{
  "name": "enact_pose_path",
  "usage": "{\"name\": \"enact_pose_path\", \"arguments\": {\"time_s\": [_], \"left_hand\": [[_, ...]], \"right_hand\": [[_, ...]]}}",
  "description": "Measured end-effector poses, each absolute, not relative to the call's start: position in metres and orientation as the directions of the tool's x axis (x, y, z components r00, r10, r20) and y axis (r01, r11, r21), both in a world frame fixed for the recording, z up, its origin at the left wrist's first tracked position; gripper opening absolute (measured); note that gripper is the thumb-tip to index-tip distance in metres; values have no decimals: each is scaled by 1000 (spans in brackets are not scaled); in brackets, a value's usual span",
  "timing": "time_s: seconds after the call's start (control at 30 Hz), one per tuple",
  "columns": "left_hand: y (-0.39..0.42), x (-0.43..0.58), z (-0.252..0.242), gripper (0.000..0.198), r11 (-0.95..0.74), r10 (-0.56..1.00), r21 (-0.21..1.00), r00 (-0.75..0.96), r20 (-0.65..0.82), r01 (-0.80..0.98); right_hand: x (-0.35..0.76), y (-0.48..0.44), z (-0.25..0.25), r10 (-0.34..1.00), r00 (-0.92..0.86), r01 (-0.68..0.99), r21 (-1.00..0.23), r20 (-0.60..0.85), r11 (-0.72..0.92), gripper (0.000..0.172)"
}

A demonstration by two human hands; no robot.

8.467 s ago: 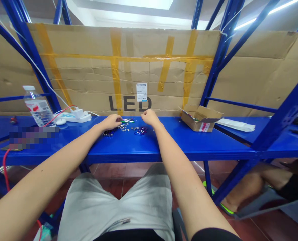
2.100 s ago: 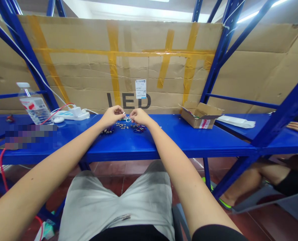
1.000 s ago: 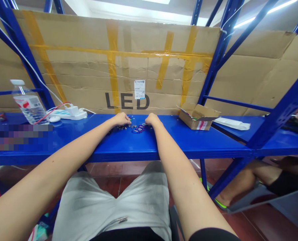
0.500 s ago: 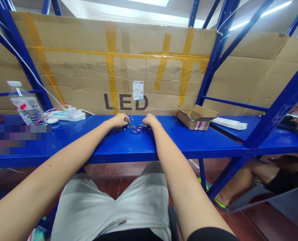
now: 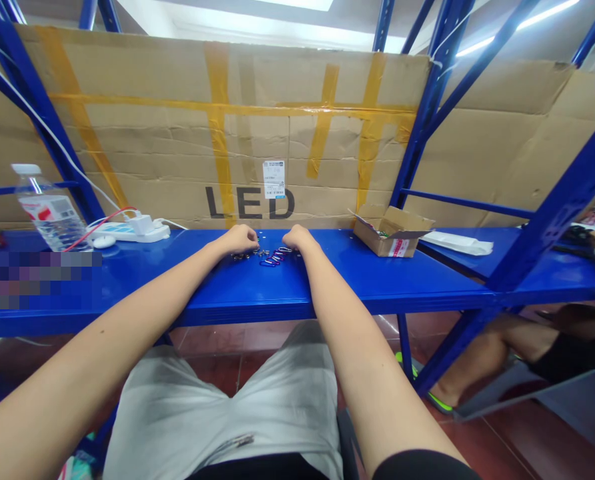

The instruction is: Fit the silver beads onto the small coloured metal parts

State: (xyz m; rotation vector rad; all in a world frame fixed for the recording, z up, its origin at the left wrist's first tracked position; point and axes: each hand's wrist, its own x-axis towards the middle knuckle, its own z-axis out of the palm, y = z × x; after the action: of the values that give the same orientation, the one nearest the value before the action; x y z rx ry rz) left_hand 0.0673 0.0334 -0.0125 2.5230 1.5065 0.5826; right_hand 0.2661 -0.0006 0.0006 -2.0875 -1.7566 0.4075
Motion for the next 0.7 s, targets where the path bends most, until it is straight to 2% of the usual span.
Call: {"name": "enact_pose_path", "arguments": {"time_s": [0.1, 0.27, 0.47, 0.7], "left_hand": [[28, 65, -7, 14, -457, 889, 341, 409, 205, 822], [23, 61, 1, 26, -501, 865, 329, 445, 233, 800], [20, 67, 1, 45, -551, 833, 234, 545, 97, 801], [20, 77, -7, 39, -586, 806, 292, 582, 108, 756]], "right_hand": [[265, -3, 2, 983, 182, 863, -482, 20, -150, 16], [265, -5, 2, 983, 179, 857, -497, 45, -133, 18], [267, 1, -1, 981, 179, 848, -516, 70, -118, 20], [267, 4, -1, 981, 172, 847, -522, 84, -104, 18]]}}
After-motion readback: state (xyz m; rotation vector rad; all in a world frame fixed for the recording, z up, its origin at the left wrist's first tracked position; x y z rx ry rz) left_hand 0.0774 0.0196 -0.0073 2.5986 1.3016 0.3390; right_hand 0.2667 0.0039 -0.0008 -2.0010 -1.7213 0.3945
